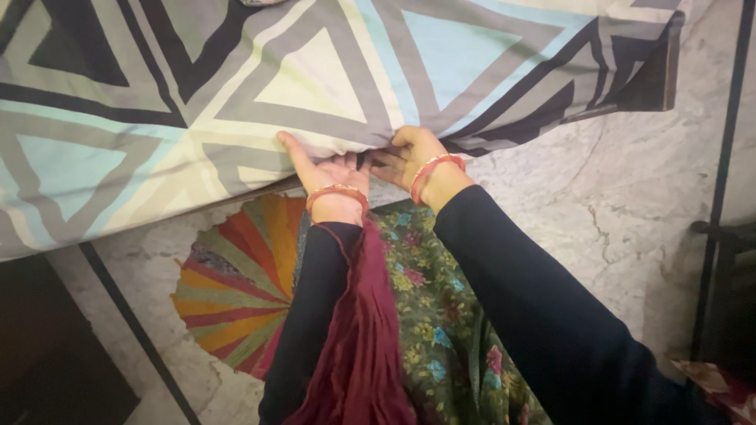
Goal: The person folds a large patterned bed sheet on a metal bed frame. They smooth the fabric, align edges, and fold the sheet in half multiple times to create a compact bundle.
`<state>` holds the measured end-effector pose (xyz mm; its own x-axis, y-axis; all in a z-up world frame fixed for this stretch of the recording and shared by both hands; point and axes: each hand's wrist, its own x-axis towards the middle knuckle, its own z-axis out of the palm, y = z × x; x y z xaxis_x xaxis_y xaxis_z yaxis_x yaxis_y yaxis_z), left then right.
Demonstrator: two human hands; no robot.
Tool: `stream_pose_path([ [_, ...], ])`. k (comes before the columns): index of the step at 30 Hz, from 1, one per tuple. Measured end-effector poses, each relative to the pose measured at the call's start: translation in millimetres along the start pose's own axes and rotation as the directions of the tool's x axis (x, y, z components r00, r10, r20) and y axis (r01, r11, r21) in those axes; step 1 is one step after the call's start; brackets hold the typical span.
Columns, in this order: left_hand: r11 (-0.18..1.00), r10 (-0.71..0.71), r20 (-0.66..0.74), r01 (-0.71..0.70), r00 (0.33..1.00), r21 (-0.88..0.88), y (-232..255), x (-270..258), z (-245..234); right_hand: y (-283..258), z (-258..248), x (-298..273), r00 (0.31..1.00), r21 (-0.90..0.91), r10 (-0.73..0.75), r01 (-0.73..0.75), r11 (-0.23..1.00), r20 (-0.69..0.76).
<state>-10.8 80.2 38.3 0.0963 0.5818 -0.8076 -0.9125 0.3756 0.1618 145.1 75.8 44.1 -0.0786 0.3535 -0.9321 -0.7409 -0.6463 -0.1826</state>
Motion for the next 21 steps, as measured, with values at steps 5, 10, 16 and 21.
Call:
stream_pose_path([
  [5,1.000,-0.025,-0.040,0.025,0.999,-0.006,2,11,-10,16,-4,2,0.974,0.179,-0.158,0.129,0.975,0.163],
  [10,0.992,-0.074,-0.027,0.077,0.997,0.104,7,10,-12,14,-16,6,0.969,0.118,-0.158,0.137,0.984,0.188],
  [16,0.981,-0.097,-0.062,0.106,0.993,0.163,-11,-19,-14,3,-35,2,0.997,-0.142,-0.044,0.053,0.988,0.069],
  [21,0.954,-0.087,-0.100,0.112,0.991,0.280,-33,-12,-29,-4,-81,-6,0.985,-0.294,-0.064,0.015,0.956,-0.160],
])
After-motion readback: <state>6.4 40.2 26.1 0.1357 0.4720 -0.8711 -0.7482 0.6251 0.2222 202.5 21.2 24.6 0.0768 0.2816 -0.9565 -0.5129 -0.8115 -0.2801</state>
